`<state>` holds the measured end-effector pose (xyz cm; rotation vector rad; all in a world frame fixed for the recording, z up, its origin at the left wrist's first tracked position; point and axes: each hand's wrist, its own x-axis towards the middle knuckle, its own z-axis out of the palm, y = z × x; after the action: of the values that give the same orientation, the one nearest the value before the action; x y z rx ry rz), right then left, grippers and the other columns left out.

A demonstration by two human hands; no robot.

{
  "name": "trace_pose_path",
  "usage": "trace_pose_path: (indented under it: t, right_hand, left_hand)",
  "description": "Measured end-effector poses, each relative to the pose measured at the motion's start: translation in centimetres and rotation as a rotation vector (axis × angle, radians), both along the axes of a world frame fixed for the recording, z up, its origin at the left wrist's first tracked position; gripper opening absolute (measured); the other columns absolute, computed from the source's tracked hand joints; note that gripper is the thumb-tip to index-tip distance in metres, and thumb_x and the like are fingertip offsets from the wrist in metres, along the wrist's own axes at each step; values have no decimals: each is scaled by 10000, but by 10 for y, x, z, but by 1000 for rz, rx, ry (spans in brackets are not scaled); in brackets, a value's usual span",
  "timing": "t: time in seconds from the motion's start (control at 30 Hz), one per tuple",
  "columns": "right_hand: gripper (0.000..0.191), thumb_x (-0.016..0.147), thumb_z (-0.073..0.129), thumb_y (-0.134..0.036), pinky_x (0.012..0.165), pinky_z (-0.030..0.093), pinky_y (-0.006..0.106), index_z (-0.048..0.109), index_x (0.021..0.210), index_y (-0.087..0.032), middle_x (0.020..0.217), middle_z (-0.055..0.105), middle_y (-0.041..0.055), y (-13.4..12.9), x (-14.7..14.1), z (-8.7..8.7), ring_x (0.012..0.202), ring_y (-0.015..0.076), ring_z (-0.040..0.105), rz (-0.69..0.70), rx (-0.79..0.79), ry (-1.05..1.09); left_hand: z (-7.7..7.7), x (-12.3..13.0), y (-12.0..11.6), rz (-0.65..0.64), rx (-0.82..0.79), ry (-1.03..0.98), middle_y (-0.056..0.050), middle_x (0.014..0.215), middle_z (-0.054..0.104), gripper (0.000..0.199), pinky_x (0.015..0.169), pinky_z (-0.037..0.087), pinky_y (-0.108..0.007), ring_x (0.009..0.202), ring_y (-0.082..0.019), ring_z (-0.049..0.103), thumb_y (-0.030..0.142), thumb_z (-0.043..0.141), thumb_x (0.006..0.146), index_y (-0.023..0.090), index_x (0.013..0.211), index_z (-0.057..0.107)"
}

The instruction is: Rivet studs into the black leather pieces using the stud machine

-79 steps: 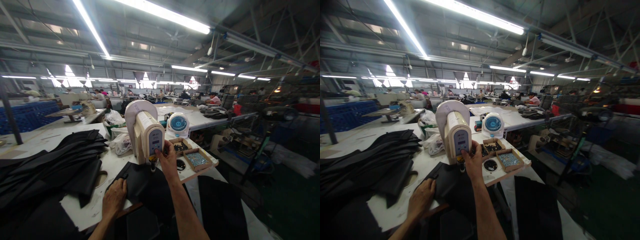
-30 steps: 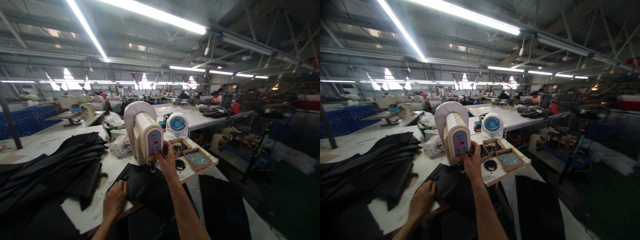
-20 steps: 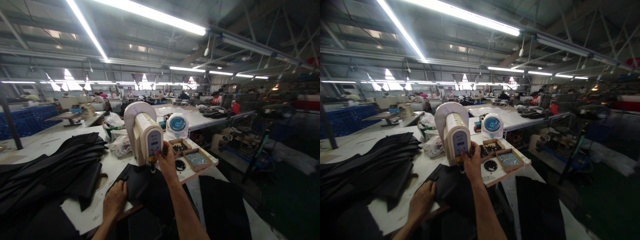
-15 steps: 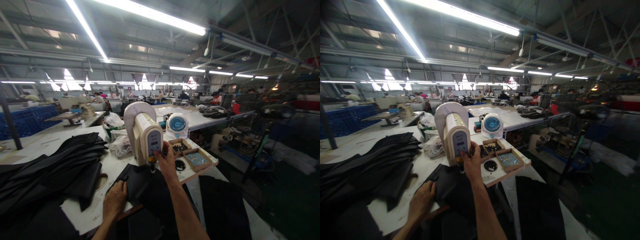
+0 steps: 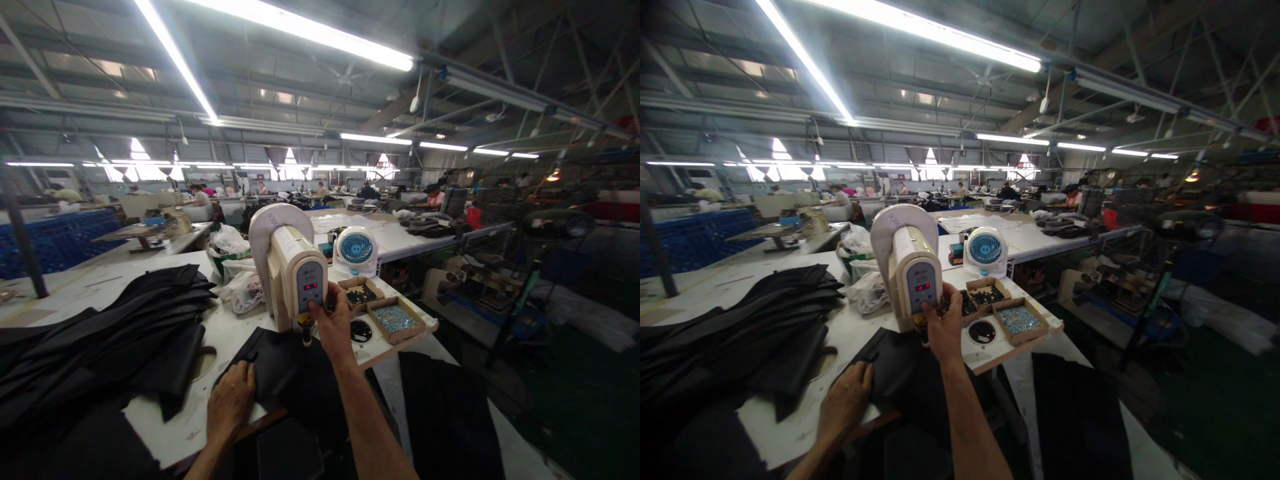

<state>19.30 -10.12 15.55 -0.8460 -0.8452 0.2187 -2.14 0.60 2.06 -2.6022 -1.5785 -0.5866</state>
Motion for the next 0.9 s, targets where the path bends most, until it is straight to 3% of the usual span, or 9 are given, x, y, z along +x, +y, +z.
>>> trace_pose_path:
  t: [0.13, 0.47, 0.9]
  right_hand:
    - [564, 799, 802, -326, 927, 596, 402, 560, 1297, -215, 1323, 606, 116, -1, -1, 1, 1177, 268, 613, -38, -9, 3]
    - [569, 787, 798, -304, 934, 610, 392, 549, 1291, -221, 1321, 598, 107, -12, 1, 8, 1190, 263, 612, 48, -29, -25]
    - [599, 750, 794, -245, 896, 619, 366, 544, 1293, -225, 1314, 594, 93, -19, -1, 12, 1191, 259, 606, 65, -62, -35]
  left_hand:
    - [-1, 1, 1, 5, -11, -37, -45, 947, 658, 323, 826, 446, -357, 935, -231, 671, 376, 278, 1074, 233, 948, 539]
    - [-4, 1, 4, 17, -15, -68, -42, 940, 658, 332, 762, 423, -362, 909, -236, 673, 395, 268, 1070, 239, 937, 530]
    - [-3, 1, 2, 20, -19, -68, -43, 948, 667, 328, 799, 433, -354, 937, -232, 674, 391, 286, 1071, 237, 937, 543]
